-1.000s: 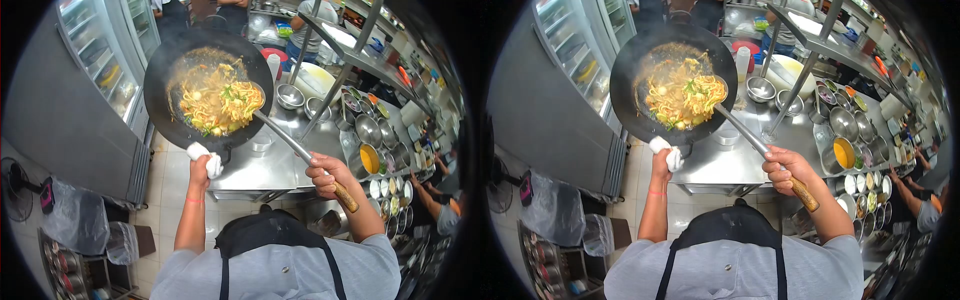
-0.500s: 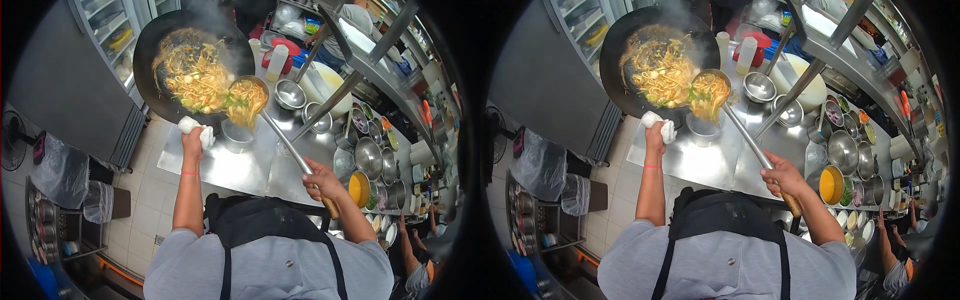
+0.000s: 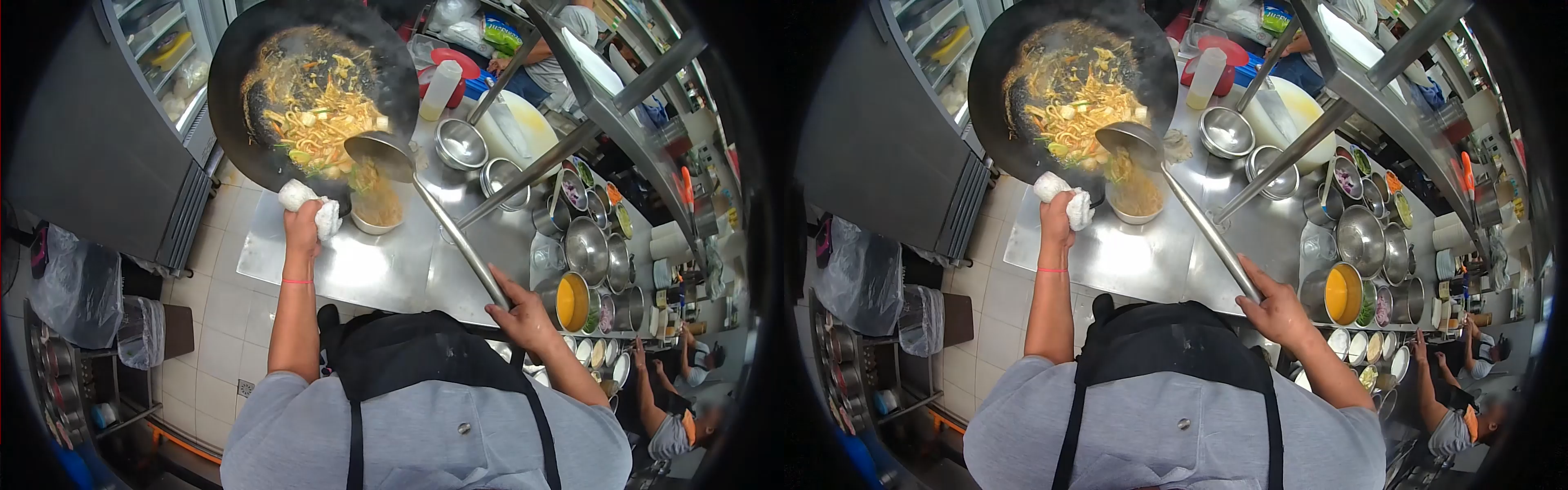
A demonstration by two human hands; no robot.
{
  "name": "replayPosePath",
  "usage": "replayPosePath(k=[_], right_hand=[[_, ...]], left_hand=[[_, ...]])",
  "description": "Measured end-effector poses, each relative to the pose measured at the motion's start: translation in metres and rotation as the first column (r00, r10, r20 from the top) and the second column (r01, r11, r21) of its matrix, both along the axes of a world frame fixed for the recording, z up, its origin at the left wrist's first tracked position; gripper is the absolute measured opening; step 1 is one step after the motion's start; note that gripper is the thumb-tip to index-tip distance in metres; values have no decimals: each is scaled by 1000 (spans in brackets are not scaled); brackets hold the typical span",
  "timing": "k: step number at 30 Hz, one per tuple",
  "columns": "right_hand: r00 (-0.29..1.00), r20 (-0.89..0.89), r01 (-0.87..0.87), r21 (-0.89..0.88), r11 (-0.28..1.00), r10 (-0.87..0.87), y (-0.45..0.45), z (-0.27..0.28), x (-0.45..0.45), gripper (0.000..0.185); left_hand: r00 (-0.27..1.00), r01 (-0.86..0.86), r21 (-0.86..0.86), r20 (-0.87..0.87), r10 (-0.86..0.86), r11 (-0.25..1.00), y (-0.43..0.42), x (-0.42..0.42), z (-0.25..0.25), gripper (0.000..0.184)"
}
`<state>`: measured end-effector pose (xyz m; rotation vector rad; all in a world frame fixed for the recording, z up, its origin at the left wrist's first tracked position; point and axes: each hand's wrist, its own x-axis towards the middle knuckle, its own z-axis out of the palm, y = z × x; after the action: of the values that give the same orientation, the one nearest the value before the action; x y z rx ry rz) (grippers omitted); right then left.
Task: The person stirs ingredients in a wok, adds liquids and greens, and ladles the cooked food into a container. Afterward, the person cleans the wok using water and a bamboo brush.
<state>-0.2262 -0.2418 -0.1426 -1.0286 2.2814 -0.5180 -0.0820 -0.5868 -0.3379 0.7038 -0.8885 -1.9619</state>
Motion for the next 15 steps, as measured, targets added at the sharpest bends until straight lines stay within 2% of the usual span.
replayPosePath(k=[2,4,5,7,9,11,13,15], right_hand=[[998,29,51,45,998,-53,-5,-2,3,67],[996,91,31,-149,988,-18,-3,-19,-1,66],[996,86,26,-151,988,-13,-8,-24,-1,66],[999,-37,-19,-246,969,10,-21,-31,-1,66],[997,-70,-44,-275,961,26,-46,-36,-12,66],[941,-332,-183,-362,914,57,-78,-38,-28,65],[936,-352,-94,-320,943,-26,-120,-12,-25,65],[851,-526,-130,-230,965,-11,-154,-9,-46,67]], left_hand=[[1000,11,5,-3,-11,1000,-2,3,0,14],[1000,20,5,-11,-20,1000,-2,6,4,14],[999,42,17,1,-42,999,-1,9,8,15],[998,58,19,8,-59,998,-2,13,12,15],[998,54,13,17,-54,998,-3,14,11,16],[999,49,-6,14,-49,999,-5,15,3,16],[999,51,-15,-5,-51,999,-7,15,-6,14],[998,65,-6,2,-65,998,-5,17,2,14]])
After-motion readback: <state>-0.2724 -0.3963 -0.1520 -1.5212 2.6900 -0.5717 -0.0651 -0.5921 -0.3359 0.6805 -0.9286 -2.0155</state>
